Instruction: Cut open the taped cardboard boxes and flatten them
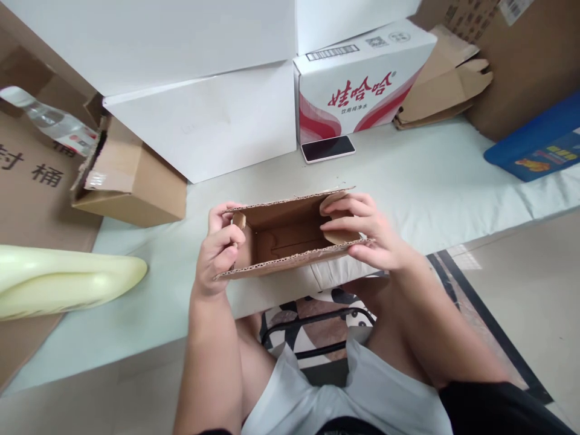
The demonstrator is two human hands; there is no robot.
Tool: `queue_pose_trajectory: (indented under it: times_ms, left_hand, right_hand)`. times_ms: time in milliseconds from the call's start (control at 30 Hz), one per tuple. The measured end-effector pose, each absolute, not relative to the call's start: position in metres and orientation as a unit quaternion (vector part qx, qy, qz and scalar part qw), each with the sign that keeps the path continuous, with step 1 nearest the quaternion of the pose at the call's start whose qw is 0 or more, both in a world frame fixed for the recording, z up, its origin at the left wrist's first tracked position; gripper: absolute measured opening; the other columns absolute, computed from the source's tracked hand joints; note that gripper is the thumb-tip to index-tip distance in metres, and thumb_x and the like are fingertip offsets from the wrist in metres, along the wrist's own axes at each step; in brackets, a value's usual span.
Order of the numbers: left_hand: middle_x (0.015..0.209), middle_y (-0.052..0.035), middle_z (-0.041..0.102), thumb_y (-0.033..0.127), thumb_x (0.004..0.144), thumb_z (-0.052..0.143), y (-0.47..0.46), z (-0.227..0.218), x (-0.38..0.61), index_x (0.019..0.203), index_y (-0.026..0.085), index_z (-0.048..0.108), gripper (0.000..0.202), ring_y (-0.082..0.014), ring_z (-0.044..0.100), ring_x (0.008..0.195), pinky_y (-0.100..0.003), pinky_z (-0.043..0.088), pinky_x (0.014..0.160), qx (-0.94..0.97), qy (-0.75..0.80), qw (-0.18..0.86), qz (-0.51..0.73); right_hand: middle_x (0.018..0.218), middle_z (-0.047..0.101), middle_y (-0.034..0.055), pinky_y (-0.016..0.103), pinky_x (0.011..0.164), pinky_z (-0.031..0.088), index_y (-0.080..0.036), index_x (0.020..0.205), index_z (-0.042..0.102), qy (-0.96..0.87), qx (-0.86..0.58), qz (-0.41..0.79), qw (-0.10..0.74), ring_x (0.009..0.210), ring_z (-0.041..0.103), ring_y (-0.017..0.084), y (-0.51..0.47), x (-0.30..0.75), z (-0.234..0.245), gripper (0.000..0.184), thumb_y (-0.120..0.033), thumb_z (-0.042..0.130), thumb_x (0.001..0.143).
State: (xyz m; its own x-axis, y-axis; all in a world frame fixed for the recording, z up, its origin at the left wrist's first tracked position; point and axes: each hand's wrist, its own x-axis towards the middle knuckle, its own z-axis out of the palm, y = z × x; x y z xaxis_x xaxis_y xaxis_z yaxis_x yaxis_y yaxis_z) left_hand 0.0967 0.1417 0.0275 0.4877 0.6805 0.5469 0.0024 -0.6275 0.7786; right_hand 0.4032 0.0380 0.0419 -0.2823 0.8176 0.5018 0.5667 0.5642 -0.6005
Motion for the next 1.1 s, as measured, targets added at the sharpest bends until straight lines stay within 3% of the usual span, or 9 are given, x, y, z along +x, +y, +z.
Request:
queue_pose_trajectory:
  times_ms: [167,367,767,1100]
  left_hand:
    - [0.12,-0.0083,0.06,0.061,0.083,0.054,0.1438,0.0265,0.0955,0.058,0.022,0.048,0.047,-0.0273,0.054,0.093,-0.047,0.051,0.086,0.771,0.253,0.369,0.454]
    - [0.123,-0.008,0.058,0.061,0.084,0.054,0.1399,0.0267,0.0974,0.059,0.022,0.05,0.047,-0.0268,0.053,0.093,-0.047,0.05,0.09,0.764,0.248,0.384,0.456]
    - [0.123,-0.0051,0.057,0.055,0.088,0.055,0.1378,0.0278,0.1003,0.062,0.021,0.049,0.043,-0.0258,0.053,0.097,-0.045,0.046,0.093,0.758,0.223,0.395,0.468]
    - [0.122,-0.0078,0.059,0.051,0.084,0.058,0.1345,0.0282,0.1028,0.058,0.022,0.049,0.04,-0.0277,0.053,0.1,-0.047,0.047,0.094,0.727,0.25,0.419,0.484]
  right_hand:
    - [0.139,0.06,0.0146,0.061,0.114,0.036,-0.025,0.125,0.073,-0.797,-0.478,0.153,0.336,0.131,0.051,0.037,0.037,0.3982,0.04,0.064,-0.071,0.044,0.093]
    - [0.136,0.06,0.0171,0.059,0.107,0.043,-0.02,0.103,0.08,-0.802,-0.475,0.162,0.325,0.124,0.054,0.037,0.0364,0.3974,0.0442,0.067,-0.074,0.041,0.093]
    - [0.117,0.071,0.0102,0.054,0.104,0.042,-0.027,0.116,0.073,-0.767,-0.401,0.22,0.45,0.112,0.063,0.031,0.0394,0.3983,0.0432,0.078,-0.074,0.014,0.098]
    - [0.118,0.071,0.0104,0.053,0.107,0.037,-0.024,0.113,0.075,-0.741,-0.437,0.223,0.459,0.113,0.06,0.029,0.0381,0.3925,0.0372,0.082,-0.068,0.006,0.101]
